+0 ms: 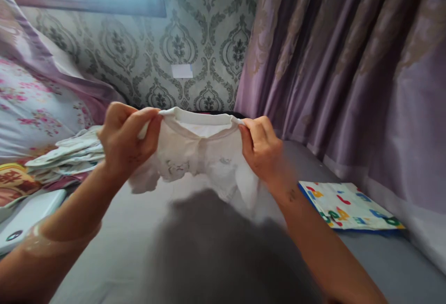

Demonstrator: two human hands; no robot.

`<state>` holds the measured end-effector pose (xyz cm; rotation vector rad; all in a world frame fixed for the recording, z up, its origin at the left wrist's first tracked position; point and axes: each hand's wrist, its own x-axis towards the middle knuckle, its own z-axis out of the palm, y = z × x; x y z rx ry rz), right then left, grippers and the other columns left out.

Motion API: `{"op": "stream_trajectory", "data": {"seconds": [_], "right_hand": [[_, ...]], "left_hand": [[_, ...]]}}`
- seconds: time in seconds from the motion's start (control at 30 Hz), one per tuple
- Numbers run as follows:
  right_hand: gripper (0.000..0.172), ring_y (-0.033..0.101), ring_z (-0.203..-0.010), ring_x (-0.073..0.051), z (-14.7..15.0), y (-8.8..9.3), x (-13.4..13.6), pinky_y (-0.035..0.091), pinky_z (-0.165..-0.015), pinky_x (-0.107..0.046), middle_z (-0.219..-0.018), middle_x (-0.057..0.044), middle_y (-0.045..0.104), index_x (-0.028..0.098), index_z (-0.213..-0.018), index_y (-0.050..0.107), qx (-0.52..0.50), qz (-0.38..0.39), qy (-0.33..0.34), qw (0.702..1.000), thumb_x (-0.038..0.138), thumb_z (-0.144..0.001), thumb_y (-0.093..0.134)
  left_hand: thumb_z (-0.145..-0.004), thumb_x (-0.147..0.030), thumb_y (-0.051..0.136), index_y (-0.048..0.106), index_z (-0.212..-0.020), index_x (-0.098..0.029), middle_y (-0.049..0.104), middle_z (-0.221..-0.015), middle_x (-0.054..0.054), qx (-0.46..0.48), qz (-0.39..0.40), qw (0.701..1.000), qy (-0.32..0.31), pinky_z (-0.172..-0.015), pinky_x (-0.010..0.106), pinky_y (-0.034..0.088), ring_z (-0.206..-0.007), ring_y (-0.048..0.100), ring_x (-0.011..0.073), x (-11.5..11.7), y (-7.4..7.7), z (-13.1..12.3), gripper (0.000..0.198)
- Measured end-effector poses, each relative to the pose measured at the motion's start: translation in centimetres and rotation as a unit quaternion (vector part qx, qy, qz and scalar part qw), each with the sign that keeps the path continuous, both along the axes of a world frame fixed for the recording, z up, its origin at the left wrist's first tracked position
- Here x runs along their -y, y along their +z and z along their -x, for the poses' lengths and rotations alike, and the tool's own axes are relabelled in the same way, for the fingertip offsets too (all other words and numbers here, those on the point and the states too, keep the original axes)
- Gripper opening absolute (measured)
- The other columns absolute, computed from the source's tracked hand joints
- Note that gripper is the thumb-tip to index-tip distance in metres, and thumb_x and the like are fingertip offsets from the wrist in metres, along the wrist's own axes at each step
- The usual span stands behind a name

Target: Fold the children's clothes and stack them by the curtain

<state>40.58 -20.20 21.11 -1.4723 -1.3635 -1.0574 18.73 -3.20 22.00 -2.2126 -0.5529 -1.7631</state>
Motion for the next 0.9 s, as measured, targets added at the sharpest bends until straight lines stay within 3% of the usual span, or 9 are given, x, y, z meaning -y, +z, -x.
{"op": "stream_trajectory", "data": {"seconds": [0.1, 0.17, 0.23, 0.3, 0.4, 0.5, 0.6, 0.7, 0.9], "right_hand": [[0.026, 0.062, -0.084, -0.018, 0.5, 2.0, 1.9, 0.049, -0.077, -0.030, -0.089, -0.004, 0.065, 0.024, -0.099, 0.065, 0.020, 0.068, 0.017, 0.997, 0.040, -0.098, 0.045], [0.026, 0.063, -0.082, -0.018, 0.1, 2.6, 2.1, 0.049, -0.074, -0.030, -0.088, -0.003, 0.067, 0.024, -0.096, 0.066, -0.004, 0.139, 0.042, 0.989, 0.041, -0.097, 0.047], [0.026, 0.064, -0.081, -0.017, -0.9, 2.0, 1.2, 0.049, -0.072, -0.028, -0.088, -0.002, 0.069, 0.024, -0.093, 0.068, -0.054, 0.231, 0.070, 0.969, 0.041, -0.096, 0.048], [0.028, 0.064, -0.081, -0.016, -2.3, -0.1, -0.4, 0.047, -0.071, -0.026, -0.089, -0.001, 0.071, 0.022, -0.092, 0.069, -0.113, 0.332, 0.090, 0.932, 0.039, -0.096, 0.048], [0.030, 0.064, -0.081, -0.016, -4.3, -5.5, -3.1, 0.045, -0.069, -0.024, -0.090, -0.004, 0.072, 0.019, -0.091, 0.069, -0.178, 0.450, 0.069, 0.873, 0.036, -0.097, 0.045], [0.029, 0.063, -0.091, -0.018, -5.2, -11.4, -5.0, 0.042, -0.074, -0.024, -0.097, -0.007, 0.070, 0.018, -0.094, 0.068, -0.171, 0.497, -0.026, 0.851, 0.032, -0.098, 0.042], [0.033, 0.064, -0.093, -0.019, -5.1, -15.6, -5.8, 0.041, -0.073, -0.026, -0.104, -0.007, 0.067, 0.020, -0.100, 0.064, -0.134, 0.527, -0.095, 0.834, 0.035, -0.101, 0.035], [0.034, 0.065, -0.091, -0.019, -5.0, -17.7, -6.2, 0.041, -0.071, -0.026, -0.108, -0.006, 0.064, 0.023, -0.106, 0.059, -0.102, 0.545, -0.134, 0.821, 0.038, -0.103, 0.029], [0.036, 0.066, -0.093, -0.020, -6.1, -18.7, -7.7, 0.042, -0.072, -0.028, -0.110, -0.007, 0.063, 0.023, -0.111, 0.055, -0.063, 0.565, -0.149, 0.809, 0.040, -0.103, 0.024]], "left_hand": [[-0.092, -0.036, 0.055, 0.069, -0.104, -0.025, 0.052, -0.085, 0.002, -0.049, -0.043, 0.998, 0.014, -0.056, 0.023, 0.033, -0.068, 0.046, 0.0104, 0.4, 1.7, 2.1, 0.022], [-0.092, -0.036, 0.055, 0.070, -0.102, -0.025, 0.052, -0.084, 0.001, -0.102, -0.003, 0.995, -0.023, -0.057, 0.023, 0.035, -0.067, 0.047, 0.0099, -0.3, 2.3, 2.4, 0.021], [-0.091, -0.036, 0.054, 0.071, -0.097, -0.024, 0.053, -0.082, 0.000, -0.173, 0.068, 0.980, -0.067, -0.060, 0.023, 0.037, -0.067, 0.049, 0.0099, -1.8, 1.5, 1.9, 0.022], [-0.091, -0.036, 0.053, 0.071, -0.093, -0.022, 0.055, -0.082, 0.001, -0.249, 0.140, 0.954, -0.095, -0.063, 0.023, 0.039, -0.068, 0.051, 0.0109, -3.8, -0.9, 0.5, 0.023], [-0.092, -0.037, 0.049, 0.070, -0.090, -0.020, 0.059, -0.083, 0.002, -0.353, 0.228, 0.900, -0.114, -0.064, 0.023, 0.041, -0.070, 0.055, 0.0120, -6.6, -7.2, -2.1, 0.027], [-0.096, -0.034, 0.041, 0.066, -0.097, -0.020, 0.062, -0.090, 0.004, -0.410, 0.289, 0.861, -0.086, -0.067, 0.024, 0.042, -0.078, 0.059, 0.0149, -7.8, -13.8, -4.2, 0.030], [-0.099, -0.033, 0.033, 0.062, -0.103, -0.020, 0.062, -0.097, 0.006, -0.435, 0.304, 0.846, -0.047, -0.068, 0.026, 0.042, -0.083, 0.061, 0.0176, -7.9, -18.0, -5.4, 0.032], [-0.100, -0.035, 0.029, 0.059, -0.108, -0.021, 0.060, -0.100, 0.008, -0.462, 0.291, 0.838, -0.018, -0.067, 0.027, 0.042, -0.085, 0.062, 0.0196, -8.0, -19.7, -6.0, 0.034], [-0.101, -0.037, 0.025, 0.057, -0.111, -0.022, 0.059, -0.103, 0.009, -0.481, 0.265, 0.836, 0.008, -0.067, 0.028, 0.041, -0.087, 0.061, 0.0203, -9.7, -19.8, -6.9, 0.037]]}}
